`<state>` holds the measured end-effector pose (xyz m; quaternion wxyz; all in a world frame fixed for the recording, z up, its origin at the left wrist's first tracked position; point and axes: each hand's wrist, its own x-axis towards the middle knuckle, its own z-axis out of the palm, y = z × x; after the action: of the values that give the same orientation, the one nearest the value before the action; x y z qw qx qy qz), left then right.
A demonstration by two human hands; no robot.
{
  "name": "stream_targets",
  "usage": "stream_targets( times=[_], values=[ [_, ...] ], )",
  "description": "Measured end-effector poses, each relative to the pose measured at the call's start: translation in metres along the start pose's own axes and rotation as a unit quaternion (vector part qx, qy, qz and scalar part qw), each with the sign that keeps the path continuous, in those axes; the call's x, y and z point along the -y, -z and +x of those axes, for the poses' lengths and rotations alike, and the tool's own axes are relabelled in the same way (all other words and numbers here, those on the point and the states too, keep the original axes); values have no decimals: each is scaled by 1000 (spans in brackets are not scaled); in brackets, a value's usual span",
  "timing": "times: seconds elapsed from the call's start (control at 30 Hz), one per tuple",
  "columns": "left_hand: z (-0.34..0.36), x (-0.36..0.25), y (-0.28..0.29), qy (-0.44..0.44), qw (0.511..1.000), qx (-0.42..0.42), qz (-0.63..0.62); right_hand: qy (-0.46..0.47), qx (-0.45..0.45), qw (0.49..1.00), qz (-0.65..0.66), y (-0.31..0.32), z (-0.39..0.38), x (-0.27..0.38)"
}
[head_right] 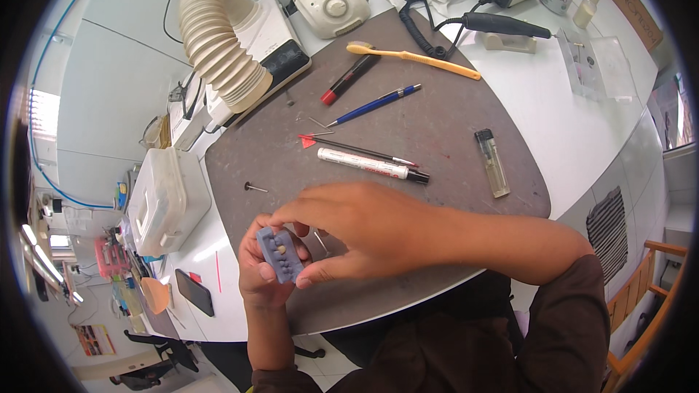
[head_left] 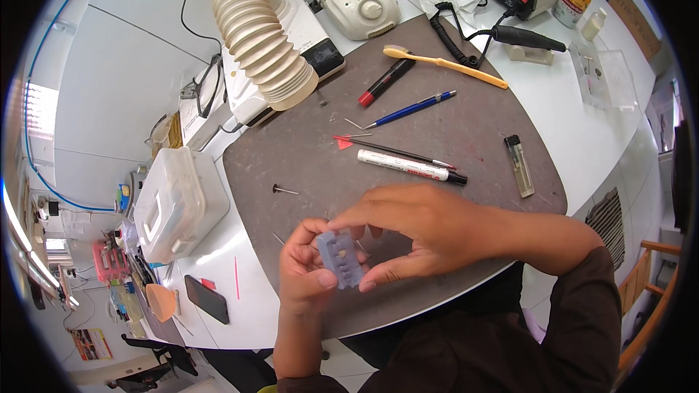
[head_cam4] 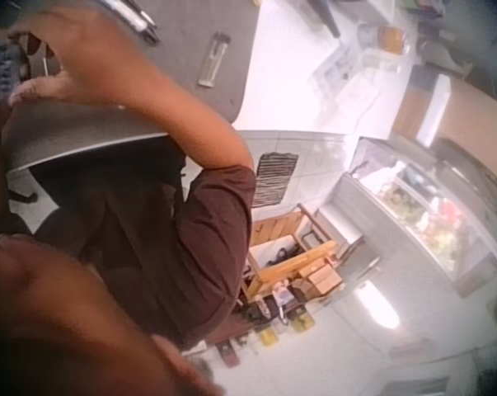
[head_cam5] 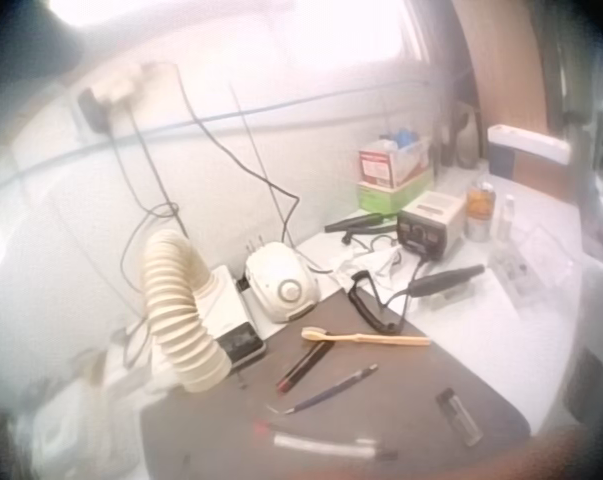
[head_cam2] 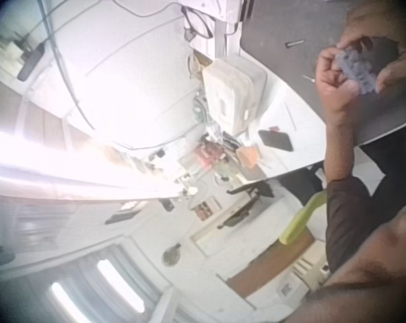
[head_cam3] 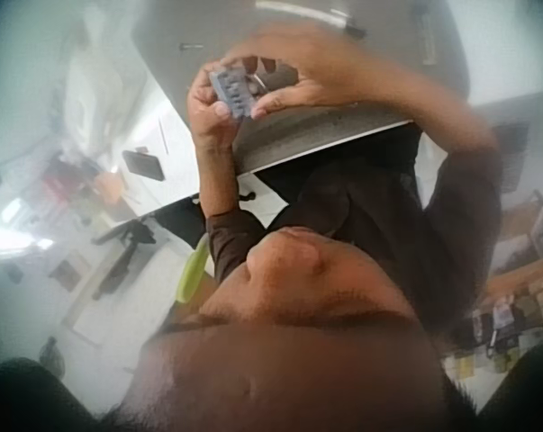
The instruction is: The person shapes a small piece of blue clay by hand, repeatedly pressing and rolling it to form a small, rounded object. The person works at a cluttered desk with various tools and materials visible.
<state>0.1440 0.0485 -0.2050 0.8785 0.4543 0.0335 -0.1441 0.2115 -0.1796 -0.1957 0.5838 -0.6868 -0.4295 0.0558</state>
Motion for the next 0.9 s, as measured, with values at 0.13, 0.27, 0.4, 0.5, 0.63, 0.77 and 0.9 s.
stream_targets(
  times=[0.13,0.27,0.4,0.5,0.63,0.77,0.9],
  values=[
    [-1,1,11,28,997,42,-57,-40,5,998,56,1,2,5],
    [0,-1,1,86,995,43,-39,-4,-21,996,85,-2,2,-4],
    [1,0,-2,54,998,30,33,-32,-6,997,71,6,4,0],
    [0,4,-1,27,993,-7,114,-81,5,995,57,8,2,0],
    [2,5,-2,-12,982,-39,182,-133,9,989,65,9,5,-2],
    [1,5,-8,-55,962,-69,257,-58,-25,998,-11,5,6,-16],
    [1,6,-9,-160,897,-80,403,-39,-45,998,-28,3,8,-16]
  ],
)
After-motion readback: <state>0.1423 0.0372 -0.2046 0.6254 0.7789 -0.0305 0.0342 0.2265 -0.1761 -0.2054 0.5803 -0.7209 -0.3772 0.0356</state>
